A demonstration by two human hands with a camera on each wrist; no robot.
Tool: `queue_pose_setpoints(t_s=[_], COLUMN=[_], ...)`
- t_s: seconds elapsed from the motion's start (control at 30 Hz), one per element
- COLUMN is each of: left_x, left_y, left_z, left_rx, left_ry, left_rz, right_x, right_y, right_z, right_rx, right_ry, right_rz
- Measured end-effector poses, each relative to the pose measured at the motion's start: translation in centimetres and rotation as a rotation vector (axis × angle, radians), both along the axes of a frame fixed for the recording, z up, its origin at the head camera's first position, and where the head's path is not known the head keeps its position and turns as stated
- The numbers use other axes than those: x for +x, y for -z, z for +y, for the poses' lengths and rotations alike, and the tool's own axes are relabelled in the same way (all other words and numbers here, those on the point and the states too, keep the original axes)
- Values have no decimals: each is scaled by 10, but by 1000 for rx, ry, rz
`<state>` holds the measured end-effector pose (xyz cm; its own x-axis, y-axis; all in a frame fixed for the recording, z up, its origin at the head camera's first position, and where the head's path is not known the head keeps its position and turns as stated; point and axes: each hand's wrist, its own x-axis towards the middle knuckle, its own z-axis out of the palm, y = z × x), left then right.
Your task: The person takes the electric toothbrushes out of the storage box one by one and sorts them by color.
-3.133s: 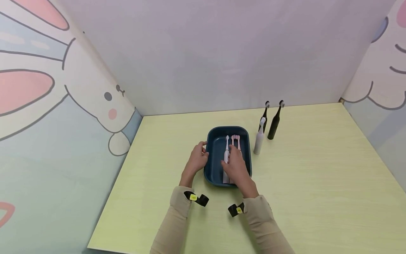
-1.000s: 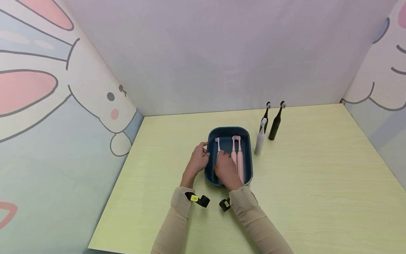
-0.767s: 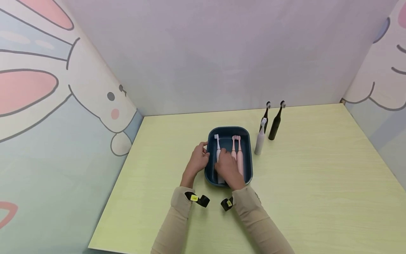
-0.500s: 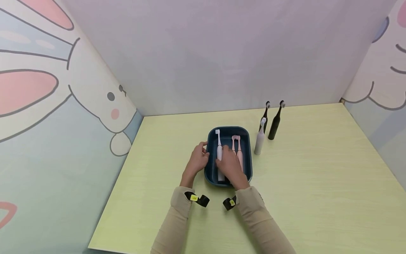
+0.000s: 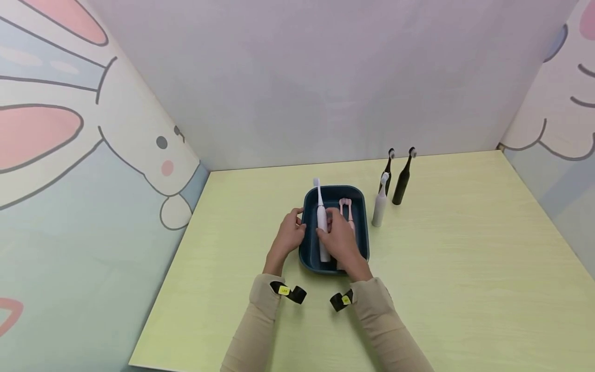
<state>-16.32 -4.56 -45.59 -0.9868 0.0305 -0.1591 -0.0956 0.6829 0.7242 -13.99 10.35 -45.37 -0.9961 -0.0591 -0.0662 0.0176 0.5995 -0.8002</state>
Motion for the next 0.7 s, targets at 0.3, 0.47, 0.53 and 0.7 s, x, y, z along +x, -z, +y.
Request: queue_pose_setpoints(t_s=[0.3, 0.47, 0.53, 0.7], left_x=[0, 0, 0, 1], left_y=[1, 1, 2, 2], left_z=[0, 0, 0, -1], left_rx=[-3, 1, 0, 4], left_ry=[5, 8, 11, 19], left_rz=[16, 13, 14, 18], right_x=[7, 13, 15, 20], right_y=[-6, -9, -11, -13], right_z=[6, 10, 12, 18], right_rx=[-93, -138, -162, -265], right_ry=[33, 52, 59, 66], right_rz=[106, 166, 194, 260])
